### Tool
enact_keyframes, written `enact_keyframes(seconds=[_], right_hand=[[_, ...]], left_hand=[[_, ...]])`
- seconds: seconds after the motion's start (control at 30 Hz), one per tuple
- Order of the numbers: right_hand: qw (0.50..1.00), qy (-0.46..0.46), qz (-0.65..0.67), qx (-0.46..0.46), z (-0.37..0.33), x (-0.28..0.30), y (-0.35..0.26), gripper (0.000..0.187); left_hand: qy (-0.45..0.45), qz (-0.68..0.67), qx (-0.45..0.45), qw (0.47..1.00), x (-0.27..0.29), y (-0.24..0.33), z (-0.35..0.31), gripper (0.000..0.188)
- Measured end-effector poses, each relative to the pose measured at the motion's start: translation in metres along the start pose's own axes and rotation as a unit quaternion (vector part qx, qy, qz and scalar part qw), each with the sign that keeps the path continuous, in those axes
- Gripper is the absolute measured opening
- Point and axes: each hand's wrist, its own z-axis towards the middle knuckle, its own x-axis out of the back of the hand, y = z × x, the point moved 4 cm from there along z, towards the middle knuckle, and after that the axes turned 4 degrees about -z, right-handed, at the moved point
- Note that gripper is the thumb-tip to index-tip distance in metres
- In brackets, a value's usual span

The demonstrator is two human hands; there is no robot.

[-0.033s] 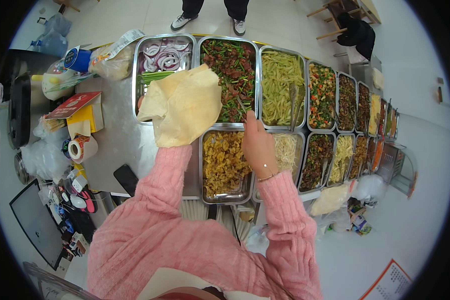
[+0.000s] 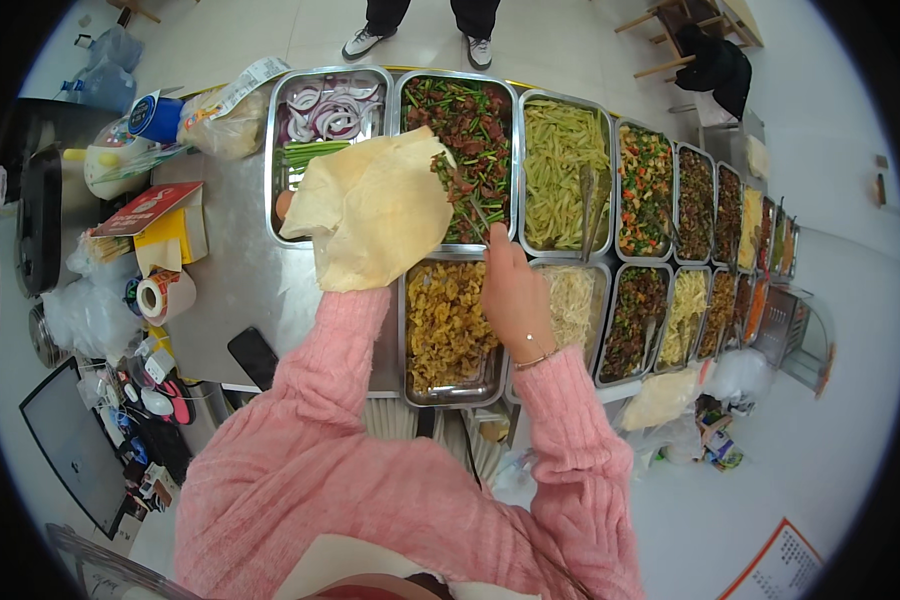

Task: The person prepares food wraps by taking thin flatbreads, adding cooked vegetables and other fillings from metal trays, folding them, and placing them into plastic bags. The person also handles a printed receipt and a small plastic container during the process.

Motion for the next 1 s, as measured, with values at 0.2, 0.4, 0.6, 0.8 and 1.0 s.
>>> enact_keyframes(seconds=[0.2, 0.4, 0.6, 0.8, 1.0], right_hand=[[0.99, -0.039, 0.136, -0.029, -0.002, -0.006, -0.042, 0.038], [0.974, -0.052, 0.206, -0.078, -0.012, 0.0, -0.054, 0.039], [0.972, -0.03, 0.201, -0.116, -0.027, 0.013, -0.066, 0.039], [0.973, -0.081, 0.159, -0.144, -0.027, 0.001, -0.074, 0.037], [0.941, -0.05, 0.3, -0.15, -0.053, 0.016, -0.043, 0.041]], left_hand=[[-0.018, 0.338, -0.132, 0.932, -0.013, -0.021, -0.001, 0.054], [0.027, -0.033, 0.02, 0.999, -0.015, -0.032, 0.002, 0.051], [-0.007, -0.012, 0.019, 1.0, -0.026, -0.029, -0.004, 0.05], [0.034, -0.066, -0.002, 0.997, -0.027, -0.025, -0.012, 0.045], [0.066, -0.204, 0.04, 0.976, 0.004, -0.008, -0.011, 0.049]])
